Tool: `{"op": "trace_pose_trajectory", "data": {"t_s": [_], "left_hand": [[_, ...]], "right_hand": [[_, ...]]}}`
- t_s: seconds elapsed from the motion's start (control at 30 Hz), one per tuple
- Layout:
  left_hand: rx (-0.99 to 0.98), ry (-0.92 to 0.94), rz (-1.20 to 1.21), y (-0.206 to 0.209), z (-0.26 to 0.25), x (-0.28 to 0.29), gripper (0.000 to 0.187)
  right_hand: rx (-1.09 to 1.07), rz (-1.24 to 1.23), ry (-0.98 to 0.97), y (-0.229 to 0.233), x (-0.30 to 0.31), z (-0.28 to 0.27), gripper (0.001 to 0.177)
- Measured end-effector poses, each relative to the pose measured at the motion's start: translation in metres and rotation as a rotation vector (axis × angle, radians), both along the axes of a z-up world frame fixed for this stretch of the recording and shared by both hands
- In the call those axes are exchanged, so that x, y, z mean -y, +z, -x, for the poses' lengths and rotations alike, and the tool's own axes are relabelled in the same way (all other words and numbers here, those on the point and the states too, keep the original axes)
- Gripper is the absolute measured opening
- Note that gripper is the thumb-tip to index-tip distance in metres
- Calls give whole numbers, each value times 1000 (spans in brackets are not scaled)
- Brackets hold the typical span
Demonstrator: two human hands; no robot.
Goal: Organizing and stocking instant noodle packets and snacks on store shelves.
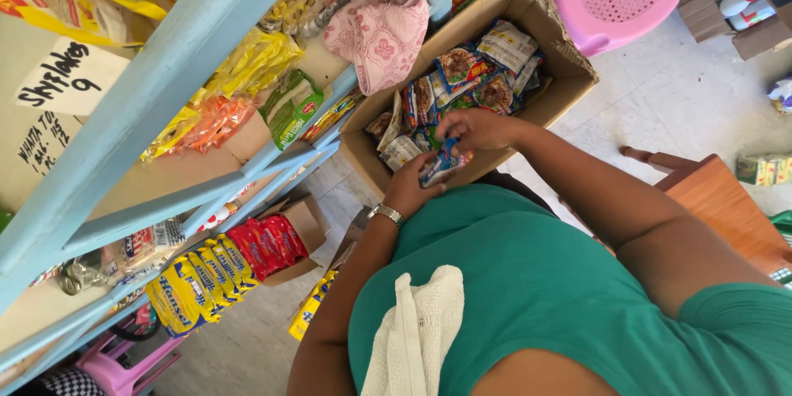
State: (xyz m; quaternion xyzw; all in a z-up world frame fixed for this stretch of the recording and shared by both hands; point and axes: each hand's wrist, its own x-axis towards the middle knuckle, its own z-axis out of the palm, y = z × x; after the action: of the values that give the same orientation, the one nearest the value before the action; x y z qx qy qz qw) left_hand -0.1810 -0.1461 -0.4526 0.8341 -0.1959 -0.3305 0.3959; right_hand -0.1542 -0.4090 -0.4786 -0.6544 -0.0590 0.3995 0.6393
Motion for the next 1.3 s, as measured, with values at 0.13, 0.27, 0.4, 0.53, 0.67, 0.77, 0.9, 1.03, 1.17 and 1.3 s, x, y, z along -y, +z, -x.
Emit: {"op": "trace_pose_trajectory", "data": {"t_s": [0.13, 0.27, 0.4, 0.53, 0.67, 0.77, 0.9, 1.03, 1.17, 1.3], "left_hand": [[-56, 172, 11, -8, 1, -1, 68], [-151, 299, 216, -14, -4, -5, 68], [-331, 431, 393, -18, -8, -10, 63], [-439, 586, 325, -13, -13, -15, 57], [-639, 692, 535, 1, -16, -19, 51], [-736, 723, 543, 12, -16, -20, 46], [-937, 633, 530, 30, -14, -18, 49], [-1115, 551, 633, 27, -14, -25, 44], [-1106, 616, 720, 24, -13, -28, 42], [-999, 592, 628, 42, -14, -29, 48]], "right_hand": [[-54, -113, -262, 22, 12, -5, 29], [78, 55, -381, 12, 20, 4, 17], [82, 141, -516, 7, 18, 10, 20], [-42, 98, -581, 20, 6, 11, 17], [-142, -13, -586, 49, -7, 10, 23], [-188, -92, -579, 27, -6, 11, 29], [-77, 0, -659, -9, -7, 14, 27], [-316, -151, -821, 33, -31, 9, 37], [-494, -299, -788, 49, -49, 21, 48], [-458, -155, -617, 57, -66, 28, 47]]}}
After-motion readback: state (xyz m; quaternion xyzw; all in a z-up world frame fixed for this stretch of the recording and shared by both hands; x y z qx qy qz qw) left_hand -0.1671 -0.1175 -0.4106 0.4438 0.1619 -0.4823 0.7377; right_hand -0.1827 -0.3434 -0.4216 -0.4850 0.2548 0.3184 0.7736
